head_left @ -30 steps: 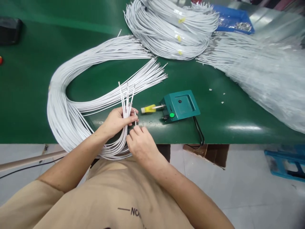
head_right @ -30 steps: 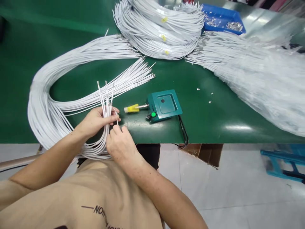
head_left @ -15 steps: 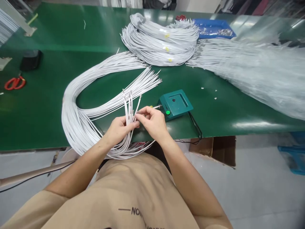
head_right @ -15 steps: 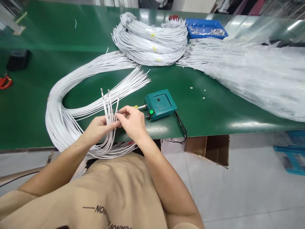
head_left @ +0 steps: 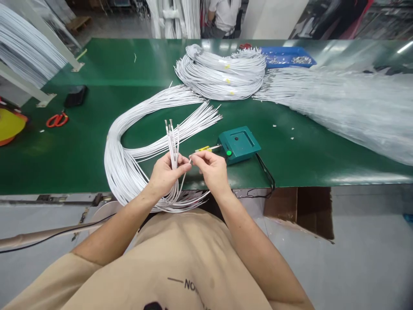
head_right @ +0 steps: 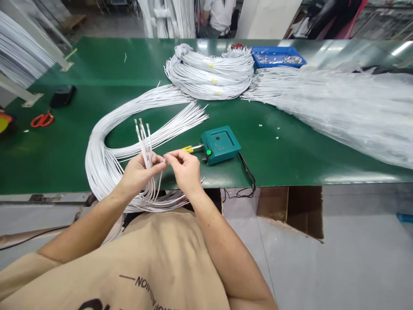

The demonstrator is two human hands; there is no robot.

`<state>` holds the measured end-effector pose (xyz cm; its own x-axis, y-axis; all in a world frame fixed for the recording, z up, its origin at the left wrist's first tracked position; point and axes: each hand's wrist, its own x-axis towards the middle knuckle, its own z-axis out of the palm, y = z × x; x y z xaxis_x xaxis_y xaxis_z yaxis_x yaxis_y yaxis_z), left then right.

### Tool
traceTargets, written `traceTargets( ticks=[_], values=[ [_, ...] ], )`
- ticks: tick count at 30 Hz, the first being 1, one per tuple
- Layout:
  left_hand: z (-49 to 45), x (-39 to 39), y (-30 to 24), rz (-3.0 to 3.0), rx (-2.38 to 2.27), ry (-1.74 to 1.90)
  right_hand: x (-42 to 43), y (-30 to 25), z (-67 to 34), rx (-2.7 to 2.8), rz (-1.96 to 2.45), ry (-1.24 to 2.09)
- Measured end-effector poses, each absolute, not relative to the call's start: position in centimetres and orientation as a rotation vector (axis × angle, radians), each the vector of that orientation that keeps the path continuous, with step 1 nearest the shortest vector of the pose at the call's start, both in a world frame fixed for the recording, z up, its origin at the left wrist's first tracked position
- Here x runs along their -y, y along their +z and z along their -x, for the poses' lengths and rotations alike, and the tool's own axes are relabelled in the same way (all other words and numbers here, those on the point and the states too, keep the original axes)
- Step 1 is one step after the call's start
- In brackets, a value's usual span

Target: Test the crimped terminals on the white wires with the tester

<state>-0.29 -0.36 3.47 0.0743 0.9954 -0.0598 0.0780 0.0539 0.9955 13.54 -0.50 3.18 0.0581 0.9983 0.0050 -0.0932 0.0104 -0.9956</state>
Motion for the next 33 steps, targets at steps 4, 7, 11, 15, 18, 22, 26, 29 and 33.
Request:
traceTargets(
  ticks=[4,7,11,15,18,22,26,29,33],
  values=[
    [0.3,0.8,4.0,-1.241,-1.162,1.065,0.9,3.1,-13.2,0.727,0.938,1.610],
    [0.2,1.1,4.5,-1.221,-1.120,1.049,0.7,3.1,-13.2,0.577,0.846,1.781],
    [0.0,1.4,4.6,-1.207,-1.073,1.032,-0.1,3.9,-13.7,0.678,0.886,1.741],
    [0.1,1.4,4.3,-1.204,-1.047,1.016,-0.6,4.2,-13.9,0.796,0.924,1.821],
    [0.3,1.3,4.3,-1.209,-1.086,1.005,-0.7,3.8,-13.7,0.685,0.862,1.924],
    [0.5,0.9,4.2,-1.224,-1.143,1.033,-0.5,3.2,-13.5,0.549,0.784,1.990],
    [0.7,0.5,3.9,-1.223,-1.135,1.035,-0.3,3.0,-13.4,0.631,0.880,1.850],
    [0.8,0.2,3.7,-1.187,-1.102,1.009,-0.3,3.0,-13.3,0.861,1.075,1.544],
    [0.8,-0.6,3.6,-1.017,-1.008,0.920,-0.3,2.4,-13.1,1.382,1.318,0.926]
  ],
)
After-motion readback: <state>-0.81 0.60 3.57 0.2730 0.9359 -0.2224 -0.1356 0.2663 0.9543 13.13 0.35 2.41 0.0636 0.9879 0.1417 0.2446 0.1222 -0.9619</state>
